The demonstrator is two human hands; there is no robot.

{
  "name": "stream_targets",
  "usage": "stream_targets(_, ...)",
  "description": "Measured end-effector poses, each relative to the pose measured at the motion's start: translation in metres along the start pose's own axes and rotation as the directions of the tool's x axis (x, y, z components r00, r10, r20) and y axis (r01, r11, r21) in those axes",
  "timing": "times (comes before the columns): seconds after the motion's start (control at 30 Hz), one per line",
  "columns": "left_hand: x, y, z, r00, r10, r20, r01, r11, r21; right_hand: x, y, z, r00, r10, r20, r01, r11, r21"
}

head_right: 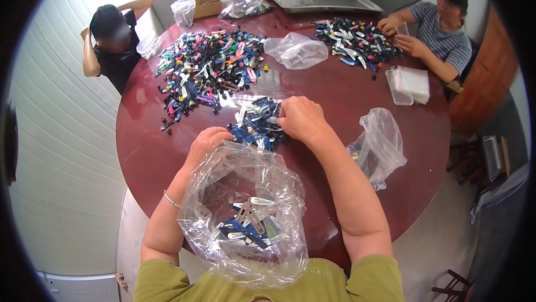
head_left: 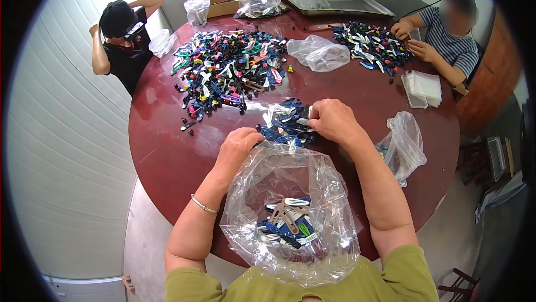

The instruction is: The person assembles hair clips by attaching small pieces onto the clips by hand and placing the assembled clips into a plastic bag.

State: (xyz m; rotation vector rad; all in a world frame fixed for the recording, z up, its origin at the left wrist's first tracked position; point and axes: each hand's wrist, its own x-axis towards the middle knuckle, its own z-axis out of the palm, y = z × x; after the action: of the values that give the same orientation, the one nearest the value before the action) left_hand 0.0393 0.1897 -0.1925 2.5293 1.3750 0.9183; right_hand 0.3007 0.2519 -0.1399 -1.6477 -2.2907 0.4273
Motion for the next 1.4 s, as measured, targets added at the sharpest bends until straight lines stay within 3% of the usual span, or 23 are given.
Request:
stream_targets(0.2,0.003,0.011,-0.008,0.999,-0.045,-0.011,0.045,0.999,-0.011,-0.002,-0.001,-0.014,0.993,-0.076,-0.091,0.101,0.944,0.313)
stream_targets(0.3,0.004,0.017,-0.01,0.995,-0.095,-0.032,0.093,0.994,-0.057,-0.009,-0.01,-0.03,0.989,-0.119,-0.085,0.146,0.789,0.597)
stream_targets(0.4,0.004,0.021,-0.015,0.991,-0.129,-0.036,0.127,0.991,-0.049,-0.037,-0.042,-0.068,0.979,-0.195,-0.058,0.169,0.622,0.765)
stream_targets(0.5,0.004,0.02,-0.015,0.989,-0.141,-0.042,0.139,0.988,-0.066,-0.058,-0.052,-0.083,0.864,-0.496,-0.088,0.354,0.475,0.806)
stream_targets(0.57,0.006,0.018,-0.014,0.988,-0.133,-0.073,0.126,0.988,-0.087,-0.054,-0.055,-0.078,0.928,-0.37,-0.053,0.262,0.543,0.798)
stream_targets(0.6,0.005,0.014,-0.012,0.989,-0.104,-0.103,0.096,0.992,-0.076,-0.05,-0.054,-0.075,0.952,-0.304,-0.037,0.213,0.571,0.793)
stream_targets(0.63,0.005,0.009,-0.01,0.988,-0.074,-0.133,0.066,0.996,-0.063,-0.036,-0.044,-0.058,0.96,-0.241,-0.142,0.271,0.67,0.691)
stream_targets(0.7,0.005,0.006,-0.01,0.981,-0.068,-0.181,0.057,0.996,-0.064,-0.018,-0.02,-0.032,0.948,-0.198,-0.247,0.267,0.92,0.288)
stream_targets(0.73,0.005,0.005,-0.01,0.976,-0.093,-0.197,0.078,0.994,-0.081,-0.013,-0.013,-0.022,0.964,-0.161,-0.213,0.198,0.967,0.161)
stream_targets(0.77,0.005,0.004,-0.011,0.97,-0.12,-0.212,0.101,0.99,-0.1,-0.009,-0.007,-0.014,0.976,-0.119,-0.182,0.126,0.992,0.03)
stream_targets(0.87,0.004,0.002,-0.009,0.936,-0.31,-0.168,0.242,0.911,-0.335,-0.003,-0.002,0.003,0.996,-0.04,-0.082,0.03,0.993,-0.114)
stream_targets(0.97,0.007,0.015,-0.011,0.833,-0.554,-0.021,0.377,0.594,-0.711,-0.002,0.0,0.009,0.996,-0.049,-0.079,0.037,0.99,-0.137)
stream_targets(1.0,0.007,0.016,-0.01,0.821,-0.57,-0.007,0.38,0.556,-0.739,-0.002,0.0,0.01,0.994,-0.055,-0.092,0.042,0.99,-0.133)
stream_targets(1.1,0.009,0.019,-0.01,0.8,-0.6,0.028,0.363,0.445,-0.819,-0.003,-0.001,0.006,0.998,-0.043,-0.039,0.04,0.997,-0.061)
stream_targets(1.23,0.011,0.024,-0.018,0.763,-0.641,0.086,0.406,0.372,-0.835,-0.002,-0.003,-0.012,0.992,-0.012,-0.127,0.035,0.982,0.187)
stream_targets(1.33,0.01,0.022,-0.021,0.752,-0.65,0.107,0.414,0.34,-0.845,-0.02,-0.031,-0.045,0.989,-0.075,-0.128,0.141,0.738,0.66)
stream_targets(1.4,0.01,0.023,-0.023,0.757,-0.644,0.115,0.404,0.322,-0.856,-0.041,-0.05,-0.07,0.968,-0.217,-0.126,0.237,0.626,0.743)
